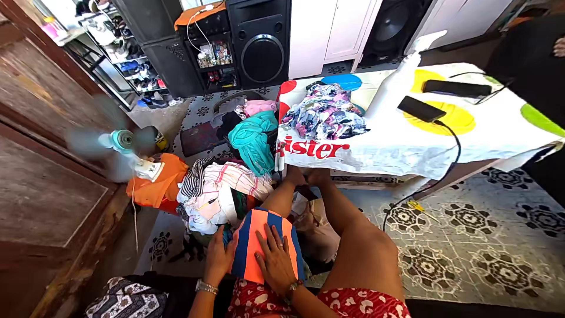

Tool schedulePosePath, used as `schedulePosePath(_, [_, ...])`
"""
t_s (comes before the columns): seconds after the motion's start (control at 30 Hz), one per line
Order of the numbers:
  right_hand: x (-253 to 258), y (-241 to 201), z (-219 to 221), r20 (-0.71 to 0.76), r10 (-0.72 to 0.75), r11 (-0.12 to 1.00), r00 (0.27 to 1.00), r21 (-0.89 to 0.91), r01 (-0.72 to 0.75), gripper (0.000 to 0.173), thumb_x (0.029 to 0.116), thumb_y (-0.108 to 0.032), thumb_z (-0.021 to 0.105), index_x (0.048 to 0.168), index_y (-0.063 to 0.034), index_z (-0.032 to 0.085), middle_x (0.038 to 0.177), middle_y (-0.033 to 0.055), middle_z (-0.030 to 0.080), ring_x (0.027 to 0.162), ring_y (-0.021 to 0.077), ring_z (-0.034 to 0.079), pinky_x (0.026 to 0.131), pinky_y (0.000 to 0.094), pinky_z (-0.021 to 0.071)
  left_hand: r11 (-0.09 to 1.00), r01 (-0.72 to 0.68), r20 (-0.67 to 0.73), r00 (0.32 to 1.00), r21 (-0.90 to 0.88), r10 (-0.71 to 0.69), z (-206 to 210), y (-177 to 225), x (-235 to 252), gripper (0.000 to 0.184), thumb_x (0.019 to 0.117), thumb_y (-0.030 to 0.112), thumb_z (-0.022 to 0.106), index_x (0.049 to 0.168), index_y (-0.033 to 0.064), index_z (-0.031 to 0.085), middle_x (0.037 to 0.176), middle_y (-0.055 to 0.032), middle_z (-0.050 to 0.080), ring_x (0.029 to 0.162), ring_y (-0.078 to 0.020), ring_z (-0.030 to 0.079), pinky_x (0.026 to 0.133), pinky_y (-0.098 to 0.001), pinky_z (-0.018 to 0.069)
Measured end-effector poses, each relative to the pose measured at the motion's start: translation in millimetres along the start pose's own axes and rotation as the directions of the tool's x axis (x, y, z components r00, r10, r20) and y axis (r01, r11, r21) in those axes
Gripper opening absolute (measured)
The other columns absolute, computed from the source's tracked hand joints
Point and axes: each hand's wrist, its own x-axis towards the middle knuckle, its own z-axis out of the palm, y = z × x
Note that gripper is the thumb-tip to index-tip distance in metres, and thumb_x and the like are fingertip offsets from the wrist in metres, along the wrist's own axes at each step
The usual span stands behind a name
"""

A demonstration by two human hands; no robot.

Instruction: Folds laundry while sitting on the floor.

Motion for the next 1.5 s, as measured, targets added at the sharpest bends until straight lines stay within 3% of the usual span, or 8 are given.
schedulePosePath(0.13, [-4, 12, 3, -0.011, 0.242, 0.944, 0.97, 0.235, -0.233, 0.061, 0.1052, -0.038, 0.032, 0.157, -0.0086, 0.042, 0.166, 0.0221, 0.029, 0.153, 0.0465, 0.026, 0.113, 0.0771, 0.0237, 0.957, -0.288, -0.022, 0.957, 0.022, 0.288, 50, 40, -21, 0.055, 0.1041, 0.032, 0.049, 0.154, 0.0078, 0.046, 0.162, -0.0248, 0.033, 0.151, -0.044, 0.03, 0.119, -0.0619, 0.0284])
schedulePosePath(0.33, [-18, 55, -7, 0.53, 0.57, 0.329, 0.628, 0.553, -0.765, 0.061, 0.1136, -0.04, 0.019, 0.161, -0.0024, 0.028, 0.163, 0.0228, 0.033, 0.152, 0.0331, 0.033, 0.125, 0.0507, 0.0248, 0.945, -0.028, 0.152, 0.985, -0.325, 0.082, 63, 23, 26, 0.068, 0.1075, 0.041, 0.044, 0.164, 0.0098, 0.021, 0.167, -0.0188, 0.024, 0.154, -0.0305, 0.029, 0.124, -0.0488, 0.0274])
schedulePosePath(0.47, [-15, 79, -19, 0.531, 0.647, 0.159, 0.547, 0.607, -0.778, 0.051, 0.1064, -0.029, 0.056, 0.145, 0.0041, 0.049, 0.141, 0.0282, 0.056, 0.132, 0.0377, 0.055, 0.11, 0.0544, 0.0435, 0.977, 0.078, 0.151, 0.987, -0.199, -0.048, 53, 26, 26, 0.078, 0.1036, 0.053, 0.05, 0.162, 0.0086, 0.025, 0.162, -0.0222, 0.034, 0.148, -0.0352, 0.038, 0.12, -0.0547, 0.0328])
schedulePosePath(0.6, [-8, 103, -71, 0.344, 0.699, 0.265, 0.627, 0.689, -0.674, 0.067, 0.0869, -0.001, 0.075, 0.146, 0.0041, 0.043, 0.136, 0.029, 0.056, 0.12, 0.0377, 0.06, 0.1, 0.0531, 0.0513, 0.918, -0.364, -0.001, 0.93, 0.157, 0.369, 48, 69, -31, 0.067, 0.093, 0.043, 0.067, 0.148, 0.0088, 0.053, 0.16, -0.0215, 0.039, 0.15, -0.0428, 0.031, 0.118, -0.0696, 0.022])
schedulePosePath(0.8, [1, 30, -139, 0.282, 0.598, 0.095, 0.75, 0.905, -0.415, 0.062, 0.0938, 0.0, 0.058, 0.15, -0.0051, 0.033, 0.115, 0.0177, 0.062, 0.087, 0.0221, 0.068, 0.071, 0.0391, 0.0597, 0.653, -0.751, -0.212, 0.626, 0.096, 0.751, 89, 89, -73, 0.079, 0.06, 0.003, 0.085, 0.135, 0.0034, 0.062, 0.145, -0.0226, 0.056, 0.135, -0.0418, 0.053, 0.108, -0.0694, 0.0403])
schedulePosePath(1.1, [8, 6, -112, -0.225, 0.133, 0.529, 0.965, 0.84, 0.123, 0.118, 0.0737, -0.03, 0.087, 0.159, 0.0075, 0.014, 0.142, 0.0204, 0.051, 0.129, 0.0207, 0.054, 0.098, 0.0359, 0.0537, 0.505, -0.76, -0.433, 0.649, -0.408, 0.626, -73, 87, -81, 0.023, 0.1009, 0.027, 0.062, 0.119, 0.0181, 0.072, 0.107, 0.0105, 0.075, 0.095, 0.0026, 0.069, 0.085, -0.0183, 0.0583])
schedulePosePath(1.27, [51, -21, -138, -0.181, -0.384, 0.217, 0.905, 0.935, 0.279, 0.026, 0.0963, -0.026, 0.067, 0.113, -0.0076, 0.074, 0.121, -0.0032, 0.072, 0.116, 0.0047, 0.063, 0.101, 0.0284, 0.0524, 0.563, -0.584, -0.357, 0.808, -0.584, 0.468, -112, 71, -78, 0.021, 0.0963, 0.033, 0.068, 0.109, 0.0187, 0.076, 0.101, 0.0079, 0.075, 0.092, -0.0018, 0.07, 0.084, -0.0208, 0.0583])
schedulePosePath(1.5, [113, -88, -197, -0.303, -0.349, 0.384, 0.887, 0.817, 0.43, 0.011, 0.0946, 0.002, 0.062, 0.101, 0.0066, 0.069, 0.094, -0.0029, 0.073, 0.091, -0.0062, 0.066, 0.087, 0.018, 0.0556, 0.459, -0.748, -0.727, 0.632, -0.48, 0.27, -173, 104, -38, 0.017, 0.0968, 0.004, 0.059, 0.091, 0.0142, 0.072, 0.082, 0.0075, 0.075, 0.076, -0.0038, 0.072, 0.072, -0.0243, 0.0611])
